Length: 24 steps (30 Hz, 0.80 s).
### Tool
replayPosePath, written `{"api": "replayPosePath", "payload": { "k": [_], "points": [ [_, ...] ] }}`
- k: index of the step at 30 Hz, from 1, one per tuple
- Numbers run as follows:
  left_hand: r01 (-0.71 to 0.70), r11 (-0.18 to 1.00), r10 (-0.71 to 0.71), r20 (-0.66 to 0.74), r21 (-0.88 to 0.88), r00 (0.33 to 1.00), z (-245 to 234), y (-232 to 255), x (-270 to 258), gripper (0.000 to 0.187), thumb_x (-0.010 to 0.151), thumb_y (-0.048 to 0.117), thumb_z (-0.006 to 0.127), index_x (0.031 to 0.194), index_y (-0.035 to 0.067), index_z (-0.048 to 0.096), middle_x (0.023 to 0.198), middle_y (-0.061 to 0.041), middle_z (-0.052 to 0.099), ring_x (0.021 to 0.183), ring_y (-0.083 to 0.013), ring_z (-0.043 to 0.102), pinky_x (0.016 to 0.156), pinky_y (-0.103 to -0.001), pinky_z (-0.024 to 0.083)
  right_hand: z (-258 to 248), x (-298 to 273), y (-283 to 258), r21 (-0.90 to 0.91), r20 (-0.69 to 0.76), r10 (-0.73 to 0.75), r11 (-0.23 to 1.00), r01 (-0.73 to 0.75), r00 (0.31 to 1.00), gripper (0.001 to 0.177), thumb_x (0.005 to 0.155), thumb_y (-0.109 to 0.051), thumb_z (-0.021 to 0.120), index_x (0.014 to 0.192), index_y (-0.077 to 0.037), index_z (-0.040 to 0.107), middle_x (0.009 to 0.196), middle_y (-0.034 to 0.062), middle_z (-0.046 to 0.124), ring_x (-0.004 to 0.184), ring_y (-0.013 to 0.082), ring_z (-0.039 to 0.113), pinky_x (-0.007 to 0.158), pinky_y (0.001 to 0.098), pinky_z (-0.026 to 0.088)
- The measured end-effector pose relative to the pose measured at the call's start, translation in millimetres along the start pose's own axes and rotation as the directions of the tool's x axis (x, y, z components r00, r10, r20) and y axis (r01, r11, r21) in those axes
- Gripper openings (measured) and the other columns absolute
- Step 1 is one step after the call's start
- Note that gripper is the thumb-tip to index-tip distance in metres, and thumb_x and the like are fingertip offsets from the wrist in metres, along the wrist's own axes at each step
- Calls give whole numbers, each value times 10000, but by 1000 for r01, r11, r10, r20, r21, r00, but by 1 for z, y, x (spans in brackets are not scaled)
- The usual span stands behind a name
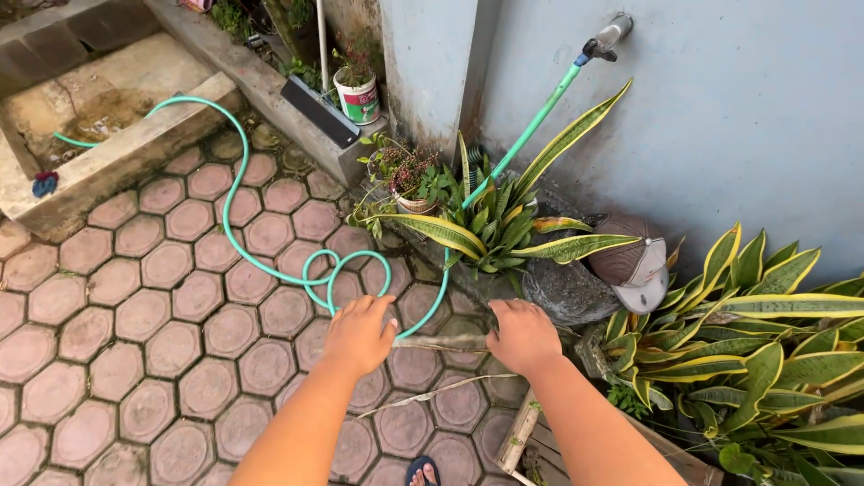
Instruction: Pruning dead and dry leaves from a snake plant in an outdoor garden.
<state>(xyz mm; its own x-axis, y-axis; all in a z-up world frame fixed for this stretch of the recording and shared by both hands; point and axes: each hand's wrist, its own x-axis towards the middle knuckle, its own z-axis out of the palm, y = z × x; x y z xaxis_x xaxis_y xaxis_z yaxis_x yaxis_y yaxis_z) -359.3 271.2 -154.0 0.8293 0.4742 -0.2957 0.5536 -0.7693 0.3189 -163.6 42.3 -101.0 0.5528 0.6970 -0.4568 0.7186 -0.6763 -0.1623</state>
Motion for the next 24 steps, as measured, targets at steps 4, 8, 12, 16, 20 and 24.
{"api": "replayPosePath", "payload": {
  "k": [4, 8, 12, 16, 20, 24],
  "points": [
    [-39, 999, 39, 3, 13, 999, 0, 18, 14, 524, 974, 419, 524, 1489, 327, 510, 1414, -22, 591, 1446, -252, 491, 1201, -500, 387, -4, -11, 16, 36, 16, 56, 998, -57, 998, 587, 1000, -377, 564, 1547, -180, 481, 1502, 110, 571, 1490, 299, 474, 1270, 509, 326],
    [-106, 994, 106, -9, 18, 994, -14, 51, 31, 498, 977, 409, 518, 1464, 306, 541, 1389, -17, 630, 1396, -250, 563, 1188, -472, 418, -21, -31, 50, 51, -51, 149, 988, -147, 987, 544, 1003, -366, 542, 1518, -194, 520, 1473, 85, 605, 1475, 278, 499, 1255, 489, 360],
    [-208, 977, 208, 0, 46, 978, -17, 97, 59, 510, 985, 391, 500, 1486, 300, 517, 1451, -7, 587, 1436, -246, 528, 1197, -456, 416, -40, -61, 87, 83, -86, 297, 953, -290, 951, 530, 1002, -347, 521, 1515, -217, 529, 1466, 61, 611, 1469, 251, 502, 1249, 476, 363],
    [-348, 936, 347, 33, 58, 937, -32, 176, 72, 512, 994, 377, 487, 1493, 270, 521, 1474, -17, 565, 1447, -242, 512, 1202, -440, 406, -34, -95, 143, 111, -145, 389, 920, -375, 910, 531, 997, -385, 553, 1500, -215, 538, 1475, 87, 605, 1481, 272, 497, 1255, 483, 369],
    [-476, 876, 476, 14, 78, 879, -27, 250, 80, 586, 980, 410, 492, 1526, 198, 507, 1511, -71, 553, 1468, -280, 493, 1188, -476, 427, -32, -141, 193, 139, -297, 454, 891, -432, 840, 557, 921, -430, 628, 1421, -185, 620, 1380, 151, 674, 1353, 364, 619, 1142, 519, 497],
    [-582, 809, 587, -55, 88, 808, -36, 304, 73, 622, 965, 396, 490, 1533, 142, 511, 1517, -106, 546, 1464, -318, 498, 1185, -486, 428, -44, -195, 229, 177, -317, 557, 830, -529, 767, 611, 932, -394, 617, 1499, -174, 563, 1412, 156, 657, 1370, 360, 614, 1125, 507, 510]
  ]
}}
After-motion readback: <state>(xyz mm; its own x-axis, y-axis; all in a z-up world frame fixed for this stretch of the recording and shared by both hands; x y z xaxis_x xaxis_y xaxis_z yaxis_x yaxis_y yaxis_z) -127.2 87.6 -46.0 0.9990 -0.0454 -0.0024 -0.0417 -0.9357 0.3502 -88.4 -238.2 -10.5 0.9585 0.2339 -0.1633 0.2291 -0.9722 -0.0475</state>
